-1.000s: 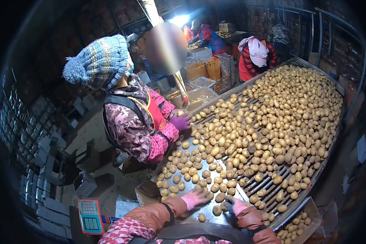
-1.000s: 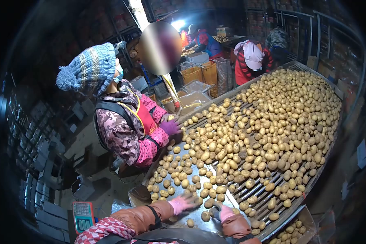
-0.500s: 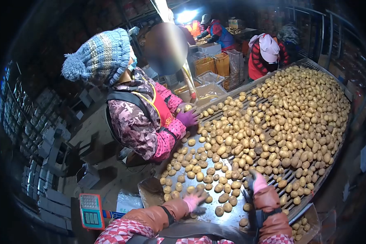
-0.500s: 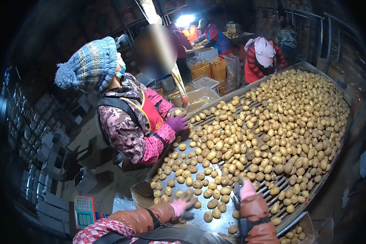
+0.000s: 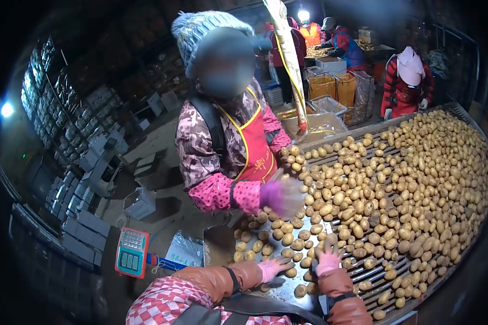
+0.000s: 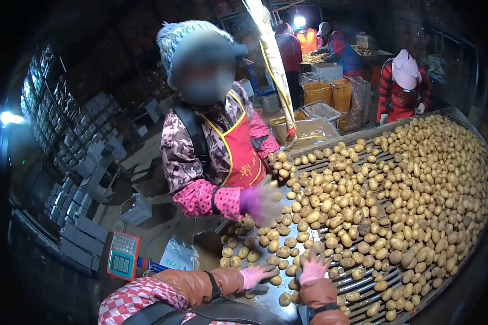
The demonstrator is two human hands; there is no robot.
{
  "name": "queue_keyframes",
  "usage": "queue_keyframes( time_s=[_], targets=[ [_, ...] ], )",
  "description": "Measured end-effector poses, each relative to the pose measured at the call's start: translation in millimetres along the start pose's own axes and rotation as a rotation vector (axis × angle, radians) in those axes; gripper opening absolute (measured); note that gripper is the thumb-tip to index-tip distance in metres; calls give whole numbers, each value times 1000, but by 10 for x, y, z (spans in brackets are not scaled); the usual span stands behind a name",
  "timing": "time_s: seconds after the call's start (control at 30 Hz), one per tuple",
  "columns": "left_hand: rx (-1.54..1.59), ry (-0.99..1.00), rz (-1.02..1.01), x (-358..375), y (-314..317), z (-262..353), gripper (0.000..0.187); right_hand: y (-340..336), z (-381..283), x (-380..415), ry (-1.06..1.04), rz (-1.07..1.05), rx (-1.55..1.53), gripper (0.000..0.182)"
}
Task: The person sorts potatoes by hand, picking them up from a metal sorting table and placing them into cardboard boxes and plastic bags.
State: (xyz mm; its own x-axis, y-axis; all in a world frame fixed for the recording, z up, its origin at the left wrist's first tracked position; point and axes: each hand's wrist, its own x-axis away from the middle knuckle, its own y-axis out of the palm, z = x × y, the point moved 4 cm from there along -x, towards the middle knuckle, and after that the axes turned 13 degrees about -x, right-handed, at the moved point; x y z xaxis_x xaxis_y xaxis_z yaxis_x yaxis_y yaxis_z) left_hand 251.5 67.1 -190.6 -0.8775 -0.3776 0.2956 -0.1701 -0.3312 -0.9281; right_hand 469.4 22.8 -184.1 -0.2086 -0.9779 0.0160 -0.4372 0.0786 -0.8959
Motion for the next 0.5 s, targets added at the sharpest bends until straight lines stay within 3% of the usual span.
queue_keyframes(
  time_s=[0.13,0.23,0.3,0.33,0.37,0.43,0.47,0.5],
  targets=[
    [-11,-68,155,-122,-176,10,70,211,-37,425,-109,-54,-4,52],
    [33,-124,105,-244,-430,54,67,191,3,582,-96,-88,-92,58],
    [-31,-114,50,-298,-337,53,71,94,64,556,36,-206,-141,61],
    [-95,-95,-5,-360,-280,87,76,-59,134,484,133,-54,-349,61],
    [-82,-80,0,-379,-266,157,76,-484,67,410,142,226,-625,61],
    [-141,-35,-79,-203,-236,177,78,-1397,-366,361,-44,619,-841,63],
    [-140,-5,-34,-150,-146,146,79,-1677,-634,369,-187,660,-732,64],
    [-142,2,-31,-153,-38,86,79,-1813,-792,412,-360,516,-459,68]
  ],
)
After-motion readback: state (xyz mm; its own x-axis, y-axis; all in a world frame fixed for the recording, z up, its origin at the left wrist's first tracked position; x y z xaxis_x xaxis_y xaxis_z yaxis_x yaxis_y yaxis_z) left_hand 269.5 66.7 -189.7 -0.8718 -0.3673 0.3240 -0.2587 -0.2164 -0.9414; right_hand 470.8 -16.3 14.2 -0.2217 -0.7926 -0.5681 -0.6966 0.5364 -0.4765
